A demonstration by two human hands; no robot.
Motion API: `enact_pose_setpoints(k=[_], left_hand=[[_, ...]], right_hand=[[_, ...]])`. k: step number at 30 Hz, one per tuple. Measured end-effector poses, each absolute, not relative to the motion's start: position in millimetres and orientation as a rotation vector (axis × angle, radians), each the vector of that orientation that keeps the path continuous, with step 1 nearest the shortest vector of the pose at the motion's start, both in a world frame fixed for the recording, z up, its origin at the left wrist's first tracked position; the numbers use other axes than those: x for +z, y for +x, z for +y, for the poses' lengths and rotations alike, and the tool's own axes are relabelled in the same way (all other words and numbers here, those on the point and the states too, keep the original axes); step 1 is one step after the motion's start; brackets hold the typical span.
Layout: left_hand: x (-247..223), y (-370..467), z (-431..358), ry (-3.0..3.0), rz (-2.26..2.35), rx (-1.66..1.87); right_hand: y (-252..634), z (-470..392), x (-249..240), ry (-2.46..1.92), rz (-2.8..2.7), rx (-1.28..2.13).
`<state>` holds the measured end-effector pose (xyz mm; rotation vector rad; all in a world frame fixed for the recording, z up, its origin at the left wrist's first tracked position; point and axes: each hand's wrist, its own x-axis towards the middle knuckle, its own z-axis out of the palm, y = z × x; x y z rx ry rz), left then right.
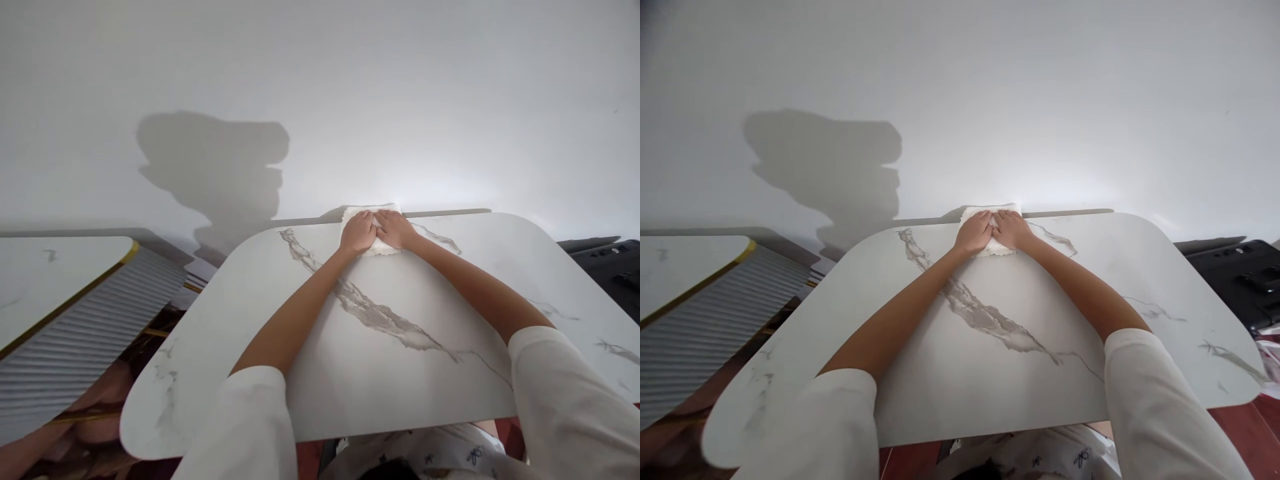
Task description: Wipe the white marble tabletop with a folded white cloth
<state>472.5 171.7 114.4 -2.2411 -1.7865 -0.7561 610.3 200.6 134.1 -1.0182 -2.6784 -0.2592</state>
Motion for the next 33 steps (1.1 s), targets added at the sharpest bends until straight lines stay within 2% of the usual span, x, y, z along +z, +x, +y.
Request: enact_pose_setpoints(k=[7,15,25,33], left_hand=[[115,507,165,-2.255,-1.699,-0.759],[104,518,119,-2.267,-1.656,-0.761],[93,534,-3,-2.341,-1.650,-0.764],[88,552,-90,-2.447,-1.816,-0.762]], right_hand=[[644,190,132,-1.093,-2.634,-0.315],[659,139,126,-1.076,-2.639,-0.376],[678,24,112,-1.019,-2.637,-0.364],[701,-62,106,-0.989,-2.610,-0.256]])
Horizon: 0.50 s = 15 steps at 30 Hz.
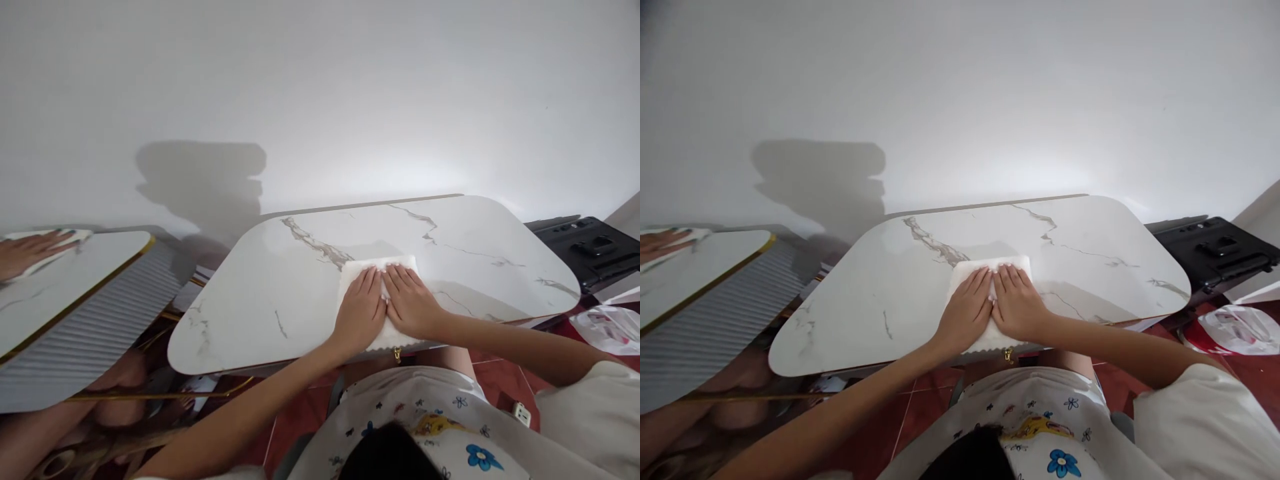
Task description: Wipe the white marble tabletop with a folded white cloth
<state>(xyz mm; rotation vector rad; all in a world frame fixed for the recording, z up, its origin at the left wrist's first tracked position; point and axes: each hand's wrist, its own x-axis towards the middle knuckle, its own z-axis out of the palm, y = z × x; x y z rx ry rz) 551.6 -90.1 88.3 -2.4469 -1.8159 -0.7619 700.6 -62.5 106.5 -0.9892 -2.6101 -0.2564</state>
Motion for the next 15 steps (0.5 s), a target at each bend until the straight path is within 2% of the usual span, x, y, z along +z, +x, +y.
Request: enact_pose_setpoints(k=[7,15], left_hand=[[98,591,-102,-2.561,-1.973,-0.925],[104,626,-48,-2.578,-2.007,-1.121]], right_hand=[[748,-67,111,-0.939,-2.677,-0.194],[786,-15,120,-0.966,-2.720,-0.157]])
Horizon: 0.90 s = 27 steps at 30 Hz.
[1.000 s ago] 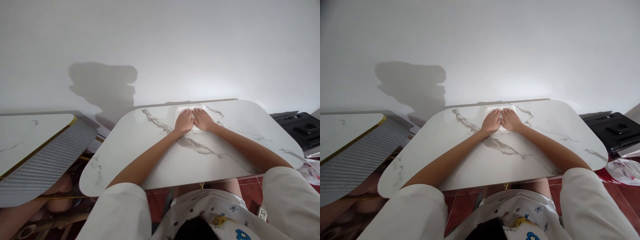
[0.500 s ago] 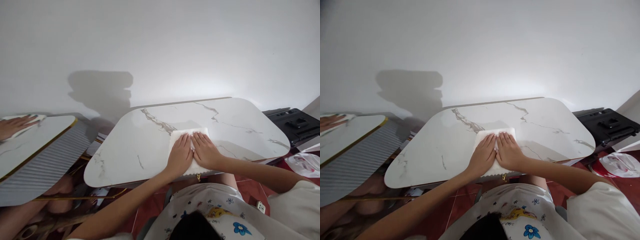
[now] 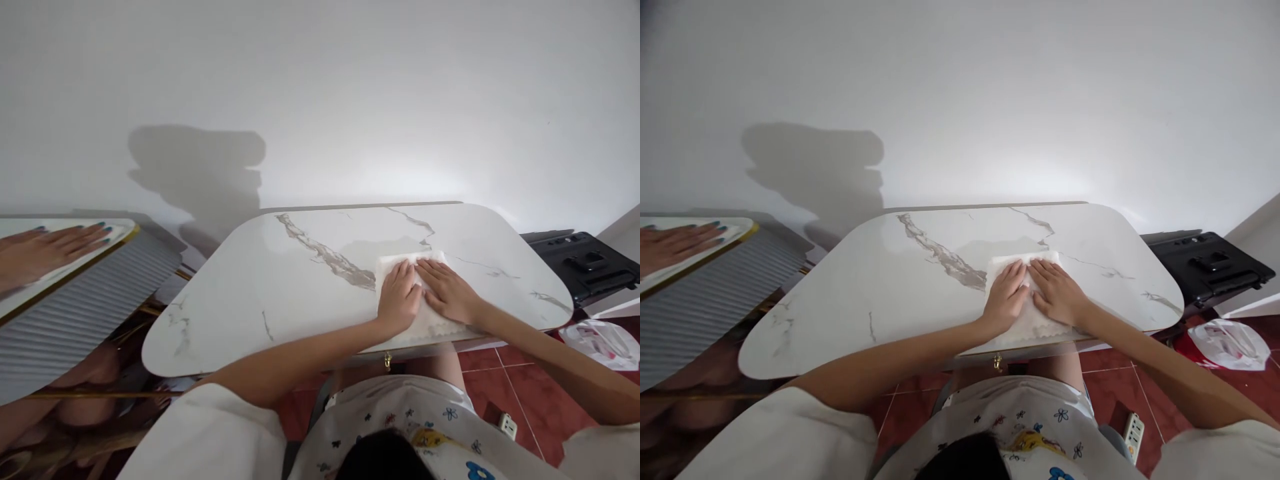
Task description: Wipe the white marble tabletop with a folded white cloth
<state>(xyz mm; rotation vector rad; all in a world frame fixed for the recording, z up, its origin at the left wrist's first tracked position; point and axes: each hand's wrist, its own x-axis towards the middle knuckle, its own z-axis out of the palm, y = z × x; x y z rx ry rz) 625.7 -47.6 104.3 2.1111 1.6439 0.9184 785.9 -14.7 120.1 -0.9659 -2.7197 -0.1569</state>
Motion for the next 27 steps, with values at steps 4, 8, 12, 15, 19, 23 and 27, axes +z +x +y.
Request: enact_pose_setpoints(k=[4,8,12,15,19,23,27], left_hand=[[112,625,-7,2.124,1.676,0.917],[119,614,37,2.162,1.685,0.972],[118,596,82,2.181,1.717,0.991],[118,581,112,2.216,1.711,0.995],[121,563,142,2.198,1.754,1.019],[123,552,167,2.172,1.791,1.037],[125,555,188,2.205,1.796,1.024]], right_hand=[[780,26,125,-1.015,-2.731,-0.174],[767,76,126,-1.021,-2.729,-0.159],[749,124,127,-1.003,-2.721,-0.163],[732,151,129,-0.997,-2.719,-0.190],[710,180,134,-1.019,-2.705,-0.198],[698,208,137,-1.011,-2.700,-0.149],[704,231,138,-1.003,-2.684,-0.076]])
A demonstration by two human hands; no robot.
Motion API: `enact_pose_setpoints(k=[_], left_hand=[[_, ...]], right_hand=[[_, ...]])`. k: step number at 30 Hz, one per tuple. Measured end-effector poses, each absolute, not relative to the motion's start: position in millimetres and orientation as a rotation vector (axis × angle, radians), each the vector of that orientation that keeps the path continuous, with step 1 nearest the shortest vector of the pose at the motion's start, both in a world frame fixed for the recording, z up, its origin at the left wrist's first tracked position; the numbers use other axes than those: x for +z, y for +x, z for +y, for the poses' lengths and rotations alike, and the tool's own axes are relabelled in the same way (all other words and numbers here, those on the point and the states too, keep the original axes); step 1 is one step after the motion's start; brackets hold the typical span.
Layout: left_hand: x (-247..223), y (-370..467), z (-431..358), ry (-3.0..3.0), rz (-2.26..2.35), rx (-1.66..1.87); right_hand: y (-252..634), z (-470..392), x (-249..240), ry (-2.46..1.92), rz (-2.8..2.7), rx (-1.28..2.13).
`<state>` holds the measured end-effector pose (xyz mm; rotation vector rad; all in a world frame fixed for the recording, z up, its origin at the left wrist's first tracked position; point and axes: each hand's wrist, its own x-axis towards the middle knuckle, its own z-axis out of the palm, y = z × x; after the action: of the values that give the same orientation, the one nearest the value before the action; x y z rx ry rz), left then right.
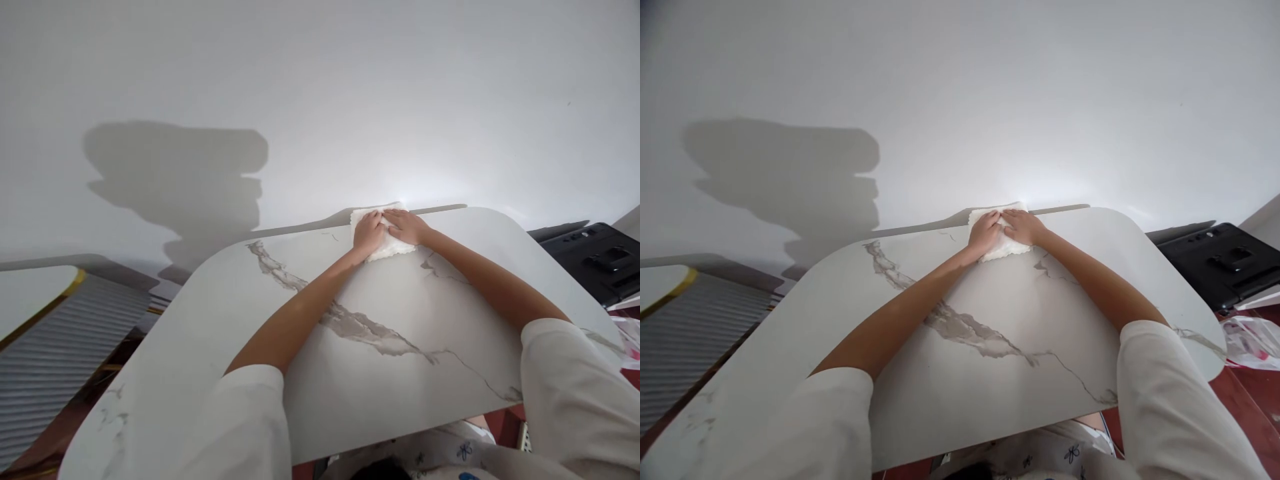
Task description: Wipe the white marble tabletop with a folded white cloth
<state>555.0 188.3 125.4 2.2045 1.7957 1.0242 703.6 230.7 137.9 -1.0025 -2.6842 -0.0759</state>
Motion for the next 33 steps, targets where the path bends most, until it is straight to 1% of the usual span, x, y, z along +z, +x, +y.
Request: enact_pose_setpoints(k=[7,15,21,33], left_hand=[[130,585,202,2.348,1.890,0.898],[123,614,179,2.445,1.828,0.906],[121,632,126,2.474,1.726,0.876],[107,638,4,2.370,1.702,0.863]], right_hand=[[729,237,142,-1.068,-2.601,-0.033],[758,211,135,-1.157,-2.605,-0.109],[779,150,128,-1.218,-2.568,-0.211],[792,23,123,-1.147,-2.636,-0.204]])
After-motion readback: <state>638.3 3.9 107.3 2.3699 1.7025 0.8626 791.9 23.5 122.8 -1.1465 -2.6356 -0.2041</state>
